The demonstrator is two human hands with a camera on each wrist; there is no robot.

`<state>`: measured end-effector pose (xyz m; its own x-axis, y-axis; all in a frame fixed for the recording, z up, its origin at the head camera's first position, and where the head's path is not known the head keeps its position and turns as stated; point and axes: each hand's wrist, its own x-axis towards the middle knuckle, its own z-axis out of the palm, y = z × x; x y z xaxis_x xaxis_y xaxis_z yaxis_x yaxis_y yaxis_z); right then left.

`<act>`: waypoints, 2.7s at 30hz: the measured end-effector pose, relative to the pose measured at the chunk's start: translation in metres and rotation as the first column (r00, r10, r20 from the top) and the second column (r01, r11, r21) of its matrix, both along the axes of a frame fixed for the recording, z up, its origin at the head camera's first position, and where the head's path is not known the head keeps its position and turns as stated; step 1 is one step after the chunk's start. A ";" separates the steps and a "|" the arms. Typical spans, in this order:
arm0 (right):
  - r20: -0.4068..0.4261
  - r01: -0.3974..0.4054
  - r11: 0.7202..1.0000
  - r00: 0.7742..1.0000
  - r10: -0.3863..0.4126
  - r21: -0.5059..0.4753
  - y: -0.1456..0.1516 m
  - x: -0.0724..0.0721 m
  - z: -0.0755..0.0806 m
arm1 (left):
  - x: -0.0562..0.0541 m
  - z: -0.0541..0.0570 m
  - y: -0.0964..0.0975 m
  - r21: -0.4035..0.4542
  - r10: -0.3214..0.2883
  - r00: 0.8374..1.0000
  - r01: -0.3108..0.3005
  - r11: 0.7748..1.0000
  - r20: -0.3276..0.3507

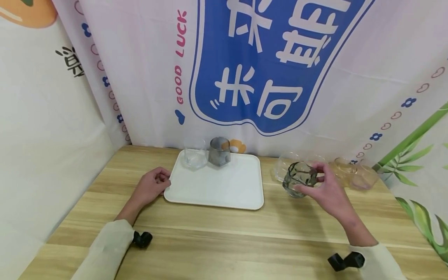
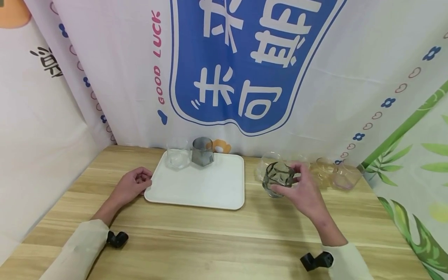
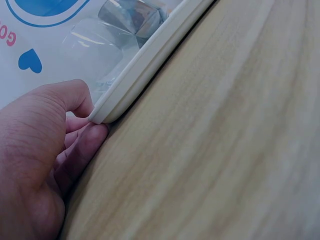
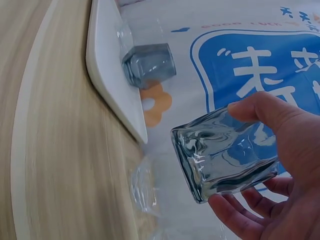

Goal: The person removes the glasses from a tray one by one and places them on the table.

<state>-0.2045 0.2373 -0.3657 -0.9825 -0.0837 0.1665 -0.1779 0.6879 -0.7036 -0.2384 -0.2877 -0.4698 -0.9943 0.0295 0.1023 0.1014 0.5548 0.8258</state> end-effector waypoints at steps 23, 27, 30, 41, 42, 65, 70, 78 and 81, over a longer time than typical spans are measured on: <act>-0.002 0.132 0.985 0.991 -0.133 0.109 0.097 0.008 -0.013 | 0.000 0.003 0.001 -0.011 0.006 1.000 -0.006 1.000 -0.018; -0.011 0.161 0.981 0.987 -0.161 0.108 0.116 0.008 -0.021 | 0.001 0.002 0.001 -0.001 0.003 1.000 -0.003 1.000 -0.013; -0.003 0.174 0.979 0.985 -0.175 0.104 0.129 0.008 -0.026 | 0.002 0.002 0.002 0.000 -0.001 1.000 0.001 1.000 -0.012; 0.027 0.264 0.952 0.962 -0.271 0.155 0.164 0.006 -0.038 | 0.001 0.000 0.001 0.000 0.004 1.000 -0.004 1.000 -0.007; 0.035 0.269 0.951 0.960 -0.277 0.154 0.166 0.006 -0.038 | 0.001 0.000 0.001 -0.001 0.005 1.000 -0.005 1.000 -0.005; 0.140 0.373 0.910 0.906 -0.399 0.178 0.184 -0.001 -0.048 | 0.000 -0.002 -0.001 -0.003 0.011 1.000 -0.011 1.000 0.006; 0.142 0.361 0.913 0.910 -0.389 0.188 0.185 -0.001 -0.049 | 0.001 -0.002 -0.002 -0.006 0.011 1.000 -0.012 1.000 -0.008; 0.160 0.352 0.927 0.915 -0.370 0.131 0.184 0.002 -0.047 | 0.001 -0.001 0.000 -0.014 0.010 1.000 -0.010 1.000 -0.011; 0.163 0.335 0.934 0.922 -0.352 0.122 0.184 0.003 -0.045 | 0.001 -0.001 0.000 -0.015 0.014 1.000 -0.014 1.000 -0.010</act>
